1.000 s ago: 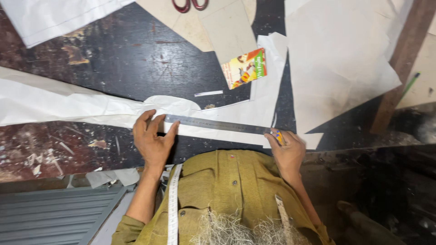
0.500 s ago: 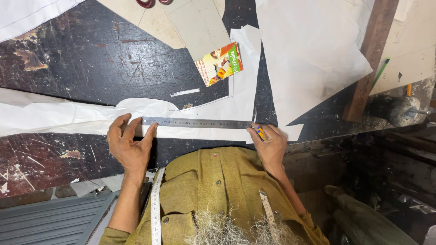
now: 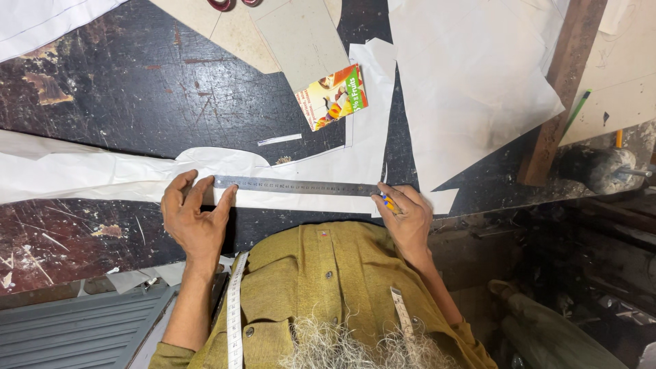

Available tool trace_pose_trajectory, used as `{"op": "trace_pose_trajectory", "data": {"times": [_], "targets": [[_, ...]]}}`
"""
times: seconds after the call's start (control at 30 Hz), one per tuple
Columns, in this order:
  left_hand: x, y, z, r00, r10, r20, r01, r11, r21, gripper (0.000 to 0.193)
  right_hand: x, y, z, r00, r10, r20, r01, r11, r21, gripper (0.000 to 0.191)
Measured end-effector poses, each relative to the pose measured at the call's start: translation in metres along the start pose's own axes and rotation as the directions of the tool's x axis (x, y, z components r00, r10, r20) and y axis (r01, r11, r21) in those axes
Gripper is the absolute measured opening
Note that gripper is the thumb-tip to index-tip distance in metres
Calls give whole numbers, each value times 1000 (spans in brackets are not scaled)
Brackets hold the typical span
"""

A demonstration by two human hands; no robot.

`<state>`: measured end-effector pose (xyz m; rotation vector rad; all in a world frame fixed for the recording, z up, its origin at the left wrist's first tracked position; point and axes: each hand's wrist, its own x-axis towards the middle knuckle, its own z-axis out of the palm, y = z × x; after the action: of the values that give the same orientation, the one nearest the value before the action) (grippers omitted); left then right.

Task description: The person uses a cardboard template to mark and cut shapes from white paper on a work table. They align the template, trace with a pencil, cut along the lines with scissors, and repeat the process for additional pieces.

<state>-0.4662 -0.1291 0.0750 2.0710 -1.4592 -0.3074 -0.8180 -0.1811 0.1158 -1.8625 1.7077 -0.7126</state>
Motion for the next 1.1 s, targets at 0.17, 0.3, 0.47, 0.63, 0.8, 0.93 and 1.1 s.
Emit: {"op": "trace_pose_trajectory", "data": {"times": [0.17, 0.3, 0.47, 0.63, 0.8, 0.93, 1.1], "targets": [[3, -1, 1, 1000, 0, 3, 0, 1000, -9, 44, 0, 2, 0, 1000, -23, -2, 23, 999, -25, 25], [14, -3, -5, 997, 80, -13, -78, 989, 127, 42, -2, -3, 4, 998, -57, -10, 55, 991, -123, 29], [22, 1, -14, 999, -11, -33, 11, 1000, 6, 39, -1, -8, 9, 997, -81, 11, 82, 987, -141, 29], [25, 5, -17, 999, -23, -29, 23, 1000, -4, 39, -3, -6, 9, 999, -29, 36, 33, 991, -132, 28], [28, 10, -21, 1000, -26, -16, 26, 999, 25, 38, -5, -5, 11, 999, -27, 26, 31, 989, -142, 29], [26, 13, -18, 997, 64, -29, -61, 992, 111, 37, -6, -2, 11, 999, -20, 49, 31, 970, -241, 27], [9, 17, -1, 953, 195, 233, -213, 975, 58, 34, -14, 5, 5, 989, -90, 115, 125, 926, -357, 38]]}}
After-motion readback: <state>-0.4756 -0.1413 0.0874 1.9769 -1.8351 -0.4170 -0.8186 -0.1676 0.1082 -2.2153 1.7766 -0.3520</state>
